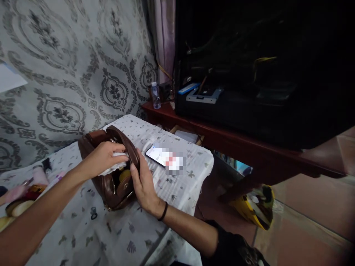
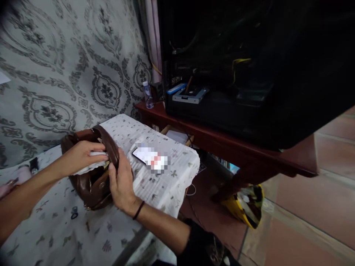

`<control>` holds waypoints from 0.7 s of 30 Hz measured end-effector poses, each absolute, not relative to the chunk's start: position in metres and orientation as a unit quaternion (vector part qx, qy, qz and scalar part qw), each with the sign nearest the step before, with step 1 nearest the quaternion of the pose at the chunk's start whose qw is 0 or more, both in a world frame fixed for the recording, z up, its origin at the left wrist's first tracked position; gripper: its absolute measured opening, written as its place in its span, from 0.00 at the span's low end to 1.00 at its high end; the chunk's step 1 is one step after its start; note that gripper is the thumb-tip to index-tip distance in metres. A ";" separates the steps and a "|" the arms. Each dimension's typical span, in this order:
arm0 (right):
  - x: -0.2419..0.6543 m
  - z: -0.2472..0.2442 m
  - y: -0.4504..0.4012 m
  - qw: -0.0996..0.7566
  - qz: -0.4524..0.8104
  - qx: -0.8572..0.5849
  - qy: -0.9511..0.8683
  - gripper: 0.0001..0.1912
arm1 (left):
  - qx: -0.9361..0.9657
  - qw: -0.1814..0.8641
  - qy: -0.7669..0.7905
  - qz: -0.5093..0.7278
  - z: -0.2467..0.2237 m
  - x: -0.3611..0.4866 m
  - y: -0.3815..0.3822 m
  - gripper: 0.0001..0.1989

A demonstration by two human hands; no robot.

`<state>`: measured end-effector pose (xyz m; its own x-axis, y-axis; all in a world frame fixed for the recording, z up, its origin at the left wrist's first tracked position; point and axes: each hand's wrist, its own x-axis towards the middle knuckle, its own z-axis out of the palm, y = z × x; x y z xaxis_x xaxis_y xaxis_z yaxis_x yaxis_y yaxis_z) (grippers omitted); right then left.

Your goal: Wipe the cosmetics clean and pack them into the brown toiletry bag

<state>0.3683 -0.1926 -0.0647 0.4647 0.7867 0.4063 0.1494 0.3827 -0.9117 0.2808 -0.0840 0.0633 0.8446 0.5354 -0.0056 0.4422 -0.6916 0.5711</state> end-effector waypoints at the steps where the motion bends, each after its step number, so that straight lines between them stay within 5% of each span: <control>1: 0.367 -0.066 -0.193 0.690 0.232 -0.506 -0.462 0.31 | 0.909 0.299 0.277 0.082 0.062 0.282 -0.084 0.17; 21: 0.375 -0.061 -0.213 0.646 0.251 -0.510 -0.509 0.31 | 0.852 0.394 0.341 0.043 0.057 0.284 -0.079 0.17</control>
<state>0.3747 -0.2129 -0.0607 0.3554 0.8441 0.4015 0.1954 0.3530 -0.9150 0.2844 -0.0786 0.0573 0.7637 0.6150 -0.1963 0.5477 -0.4563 0.7013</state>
